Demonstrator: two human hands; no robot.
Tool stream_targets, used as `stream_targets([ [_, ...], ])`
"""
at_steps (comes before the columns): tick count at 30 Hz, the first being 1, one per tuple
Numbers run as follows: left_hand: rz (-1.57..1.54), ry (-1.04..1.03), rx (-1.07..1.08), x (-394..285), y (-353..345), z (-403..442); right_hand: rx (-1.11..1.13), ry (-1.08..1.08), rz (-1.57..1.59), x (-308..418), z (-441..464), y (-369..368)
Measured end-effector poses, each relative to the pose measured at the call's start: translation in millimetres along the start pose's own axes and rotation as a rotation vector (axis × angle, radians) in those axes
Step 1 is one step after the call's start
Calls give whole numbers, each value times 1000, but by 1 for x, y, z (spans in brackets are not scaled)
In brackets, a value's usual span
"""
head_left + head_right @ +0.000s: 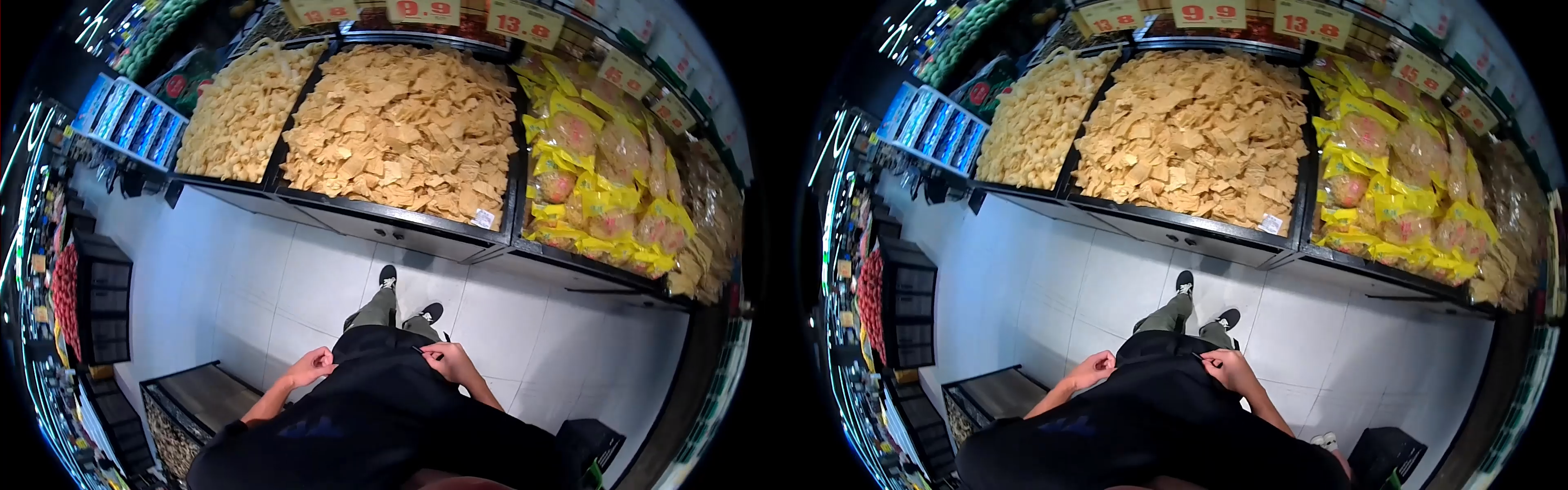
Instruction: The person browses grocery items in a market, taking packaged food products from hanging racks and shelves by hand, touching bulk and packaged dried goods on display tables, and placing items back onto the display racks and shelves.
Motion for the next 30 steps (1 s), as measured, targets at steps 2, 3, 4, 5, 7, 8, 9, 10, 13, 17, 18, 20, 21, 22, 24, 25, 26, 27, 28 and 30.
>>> stream_targets([
  [2, 52, -30, -93, 4, -3, 3, 87, -16, 26, 5, 6, 2],
  [3, 36, -24, -116, 9, -3, 7, 101, -41, -8, 4, 7, 1],
  [4, 21, -19, -144, 11, -2, 9, 49, -60, -10, 2, 7, 1],
  [5, 35, -16, -145, 12, 0, 12, 84, -60, 58, 0, 7, 0],
  [7, 102, -50, -159, 5, 2, 17, 183, -96, 110, 3, 8, 8],
  [8, 127, -46, -130, 0, 3, 19, 149, -113, 113, 5, 7, 9],
  [9, 181, -81, -145, -6, 4, 22, 174, -175, 178, 6, 6, 11],
  [10, 231, -118, -161, -12, 5, 26, 203, -236, 243, 7, 6, 12],
  [13, 311, -159, -193, -26, 15, 44, 180, -266, 189, 8, 5, 10],
  [17, 386, -274, -159, -69, 26, 72, 110, -322, 159, 15, 10, 2],
  [18, 420, -300, -132, -79, 30, 80, 102, -352, 141, 17, 12, 0],
  [20, 498, -328, -96, -101, 35, 95, 35, -360, 115, 23, 14, -6],
  [21, 551, -350, -50, -112, 37, 102, 4, -321, 77, 26, 15, -11],
  [22, 612, -374, 4, -127, 36, 109, -39, -286, 37, 29, 17, -15],
  [24, 704, -427, 107, -151, 32, 119, -124, -311, 57, 31, 17, -23],
  [25, 743, -456, 164, -158, 31, 128, -136, -327, 97, 30, 16, -28],
  [26, 781, -479, 224, -164, 28, 136, -149, -343, 141, 31, 13, -34],
  [27, 780, -469, 303, -171, 23, 143, -178, -347, 166, 32, 11, -40],
  [28, 808, -430, 376, -178, 18, 150, -242, -358, 178, 34, 10, -46],
  [30, 882, -373, 530, -189, 4, 166, -318, -421, 167, 42, 4, -58],
])
Point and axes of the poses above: each hand's wrist, its own z-axis towards the middle knuckle, its own y-axis out of the back of the hand, x = y × z, the point moved 1 cm from there along z, towards the middle knuckle, and after that the axes turned 11 degrees about y, right-handed, at the moved point
